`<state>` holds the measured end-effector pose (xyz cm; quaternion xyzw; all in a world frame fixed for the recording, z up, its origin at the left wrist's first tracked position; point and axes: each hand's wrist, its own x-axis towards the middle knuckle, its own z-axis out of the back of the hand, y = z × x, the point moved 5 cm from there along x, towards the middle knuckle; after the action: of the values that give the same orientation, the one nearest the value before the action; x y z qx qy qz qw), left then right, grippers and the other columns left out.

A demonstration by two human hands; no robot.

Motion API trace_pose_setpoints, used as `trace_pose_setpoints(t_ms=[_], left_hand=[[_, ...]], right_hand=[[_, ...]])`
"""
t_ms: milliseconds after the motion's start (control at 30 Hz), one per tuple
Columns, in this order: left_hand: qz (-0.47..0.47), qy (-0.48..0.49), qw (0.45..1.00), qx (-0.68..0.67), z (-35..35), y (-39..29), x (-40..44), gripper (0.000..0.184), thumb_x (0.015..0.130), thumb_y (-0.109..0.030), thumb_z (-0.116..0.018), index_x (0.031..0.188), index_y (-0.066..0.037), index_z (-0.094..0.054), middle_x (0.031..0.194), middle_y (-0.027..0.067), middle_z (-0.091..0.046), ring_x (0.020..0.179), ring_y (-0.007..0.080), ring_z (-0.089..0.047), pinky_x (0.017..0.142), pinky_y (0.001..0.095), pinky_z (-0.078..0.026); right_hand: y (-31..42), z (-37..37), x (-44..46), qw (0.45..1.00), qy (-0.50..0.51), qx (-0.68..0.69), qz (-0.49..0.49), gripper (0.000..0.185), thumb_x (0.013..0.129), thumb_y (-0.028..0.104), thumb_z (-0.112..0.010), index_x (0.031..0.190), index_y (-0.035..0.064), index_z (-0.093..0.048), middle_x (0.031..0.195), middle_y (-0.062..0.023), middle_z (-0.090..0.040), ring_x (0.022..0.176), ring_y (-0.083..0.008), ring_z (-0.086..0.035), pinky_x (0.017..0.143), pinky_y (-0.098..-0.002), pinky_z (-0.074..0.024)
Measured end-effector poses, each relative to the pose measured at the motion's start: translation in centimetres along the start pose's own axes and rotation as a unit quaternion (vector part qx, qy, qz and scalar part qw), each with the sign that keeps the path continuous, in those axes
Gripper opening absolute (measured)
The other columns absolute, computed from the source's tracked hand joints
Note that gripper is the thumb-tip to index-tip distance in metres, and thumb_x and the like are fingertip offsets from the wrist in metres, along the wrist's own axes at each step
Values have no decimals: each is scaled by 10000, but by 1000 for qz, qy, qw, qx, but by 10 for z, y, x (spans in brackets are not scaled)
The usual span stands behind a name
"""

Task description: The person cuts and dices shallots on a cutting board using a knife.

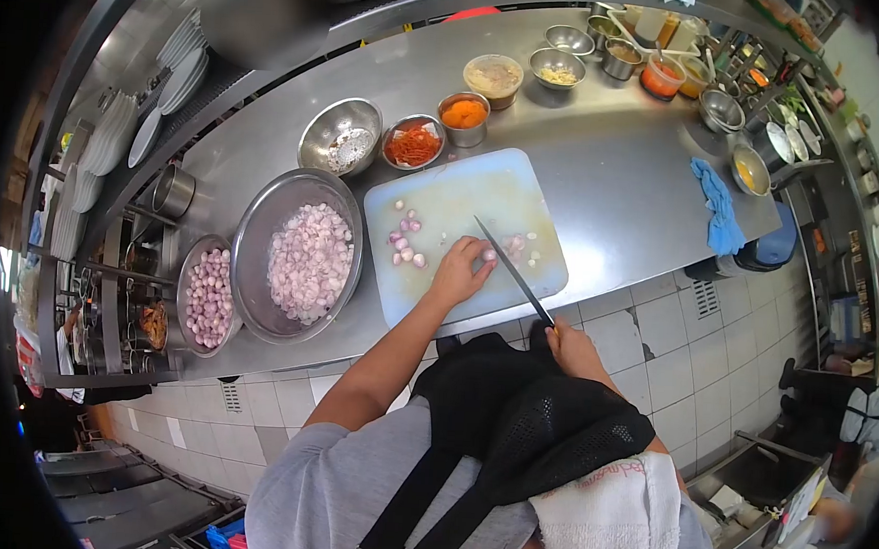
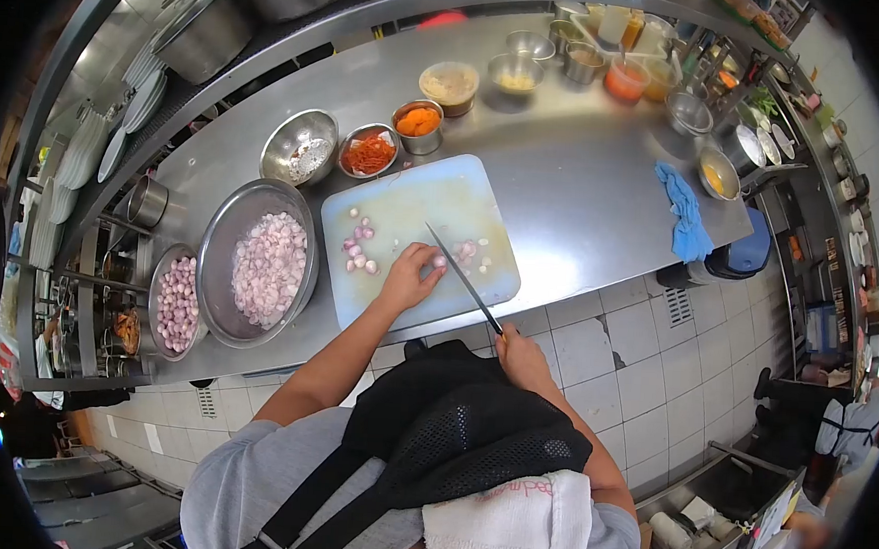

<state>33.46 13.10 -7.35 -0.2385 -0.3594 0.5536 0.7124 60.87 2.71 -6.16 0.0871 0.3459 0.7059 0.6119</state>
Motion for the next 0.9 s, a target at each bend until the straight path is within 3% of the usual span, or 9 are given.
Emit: trace_pose_setpoints(t_ms=[67,167,467,900], left_hand=[[-80,-77,994,23,14,-20,0,225,882,-87,-810,1086,-34,-730,1110,118,-679,993,306,-692,843,378,-582],[-147,-21,989,4,11,-10,1,183,870,-54,-802,1040,-37,-738,1100,112,-689,1003,304,-693,853,385,-584],[-174,47,983,9,13,-8,15,170,799,50,-740,940,-45,-725,1057,102,-716,1003,305,-699,881,394,-587],[-161,37,986,-25,11,-6,14,181,795,43,-728,952,-48,-726,1074,113,-725,1019,318,-699,909,405,-580]], right_hand=[[4,4,-3,1000,10,-19,-8,279,1074,299,-565,1139,29,-597,867,-320,-716,846,-548,-688,766,-634,-542],[-5,-2,0,1000,2,-27,12,288,1075,312,-561,1138,33,-591,872,-312,-720,843,-538,-697,764,-631,-546],[35,34,-22,995,20,-92,-32,282,1084,318,-526,1153,47,-567,878,-303,-725,866,-532,-705,778,-635,-552],[15,4,7,999,8,-49,-11,280,1081,305,-512,1164,50,-594,875,-315,-721,856,-541,-698,779,-648,-546]])
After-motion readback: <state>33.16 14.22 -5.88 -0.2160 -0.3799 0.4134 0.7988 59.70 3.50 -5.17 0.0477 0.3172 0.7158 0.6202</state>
